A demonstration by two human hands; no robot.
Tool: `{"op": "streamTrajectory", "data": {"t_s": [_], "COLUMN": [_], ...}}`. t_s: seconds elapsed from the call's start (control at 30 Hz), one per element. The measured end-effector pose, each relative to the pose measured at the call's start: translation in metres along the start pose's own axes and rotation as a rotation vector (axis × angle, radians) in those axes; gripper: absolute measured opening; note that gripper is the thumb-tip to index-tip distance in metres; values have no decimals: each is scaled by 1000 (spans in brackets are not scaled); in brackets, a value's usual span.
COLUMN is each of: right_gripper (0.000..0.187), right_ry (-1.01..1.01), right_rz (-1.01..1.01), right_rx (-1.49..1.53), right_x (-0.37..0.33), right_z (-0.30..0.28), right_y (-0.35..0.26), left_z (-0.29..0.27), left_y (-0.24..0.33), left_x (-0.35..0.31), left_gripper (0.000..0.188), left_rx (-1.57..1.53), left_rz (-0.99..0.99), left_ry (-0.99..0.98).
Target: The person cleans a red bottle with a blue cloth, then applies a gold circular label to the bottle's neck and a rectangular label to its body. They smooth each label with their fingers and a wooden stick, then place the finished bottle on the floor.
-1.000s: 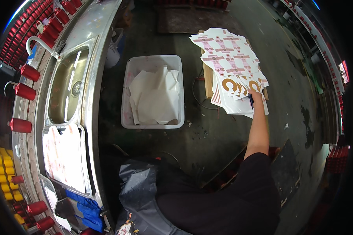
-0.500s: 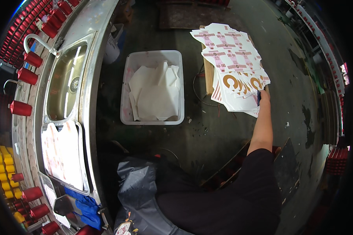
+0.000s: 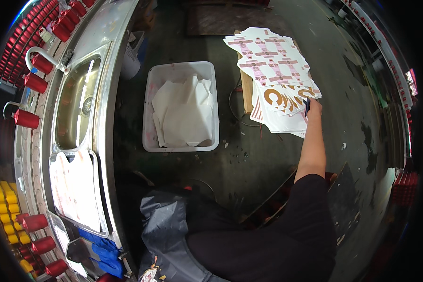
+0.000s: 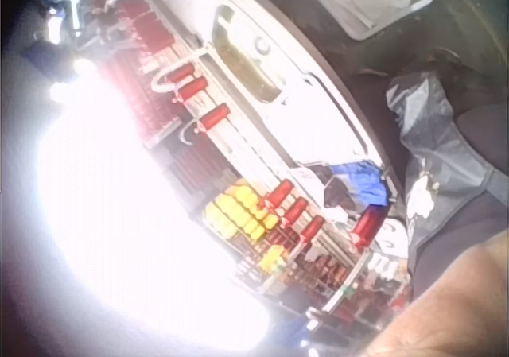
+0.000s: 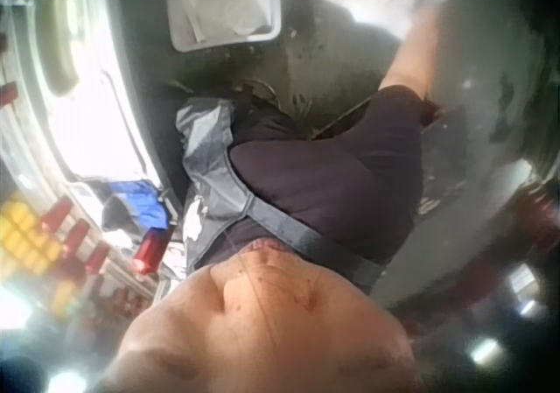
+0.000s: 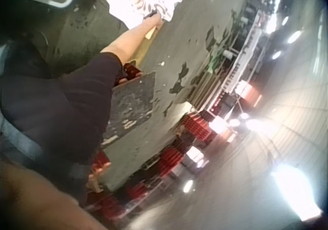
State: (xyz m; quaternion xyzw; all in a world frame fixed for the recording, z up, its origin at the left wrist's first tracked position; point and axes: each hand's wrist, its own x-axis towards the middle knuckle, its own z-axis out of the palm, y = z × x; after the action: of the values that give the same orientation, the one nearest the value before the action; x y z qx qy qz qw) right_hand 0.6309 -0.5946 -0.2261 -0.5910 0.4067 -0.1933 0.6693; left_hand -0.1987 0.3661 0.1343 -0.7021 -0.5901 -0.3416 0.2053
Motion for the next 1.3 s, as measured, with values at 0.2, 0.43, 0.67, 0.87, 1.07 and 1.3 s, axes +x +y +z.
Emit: {"op": "streamTrajectory", "data": {"t_s": [0.2,0.43,0.67,0.87,1.07,1.3], "right_gripper": [23,49,44,44,33,36], "right_ry": [-197,34,89,-64,-264,-344], "right_rz": [205,-96,61,151,-34,-148], "right_rx": [108,-563,-188,220,-71,-207], "right_x": [31,66,9,-3,5,38], "right_z": [-4,-3,16,2,-6,-33], "right_y": [31,69,51,32,8,2], "left_z": [-1,-3,-3,-6,-32,-58], "left_y": [19,33,0,-14,-26,-37], "left_x": [6,2,11,11,4,-12], "left_gripper": [31,31,31,30,30,30], "left_rx": [-42,-72,-79,-75,-38,18], "left_rz": [4,-3,-10,-6,-8,-3], "left_ry": [49,88,135,152,172,165]}}
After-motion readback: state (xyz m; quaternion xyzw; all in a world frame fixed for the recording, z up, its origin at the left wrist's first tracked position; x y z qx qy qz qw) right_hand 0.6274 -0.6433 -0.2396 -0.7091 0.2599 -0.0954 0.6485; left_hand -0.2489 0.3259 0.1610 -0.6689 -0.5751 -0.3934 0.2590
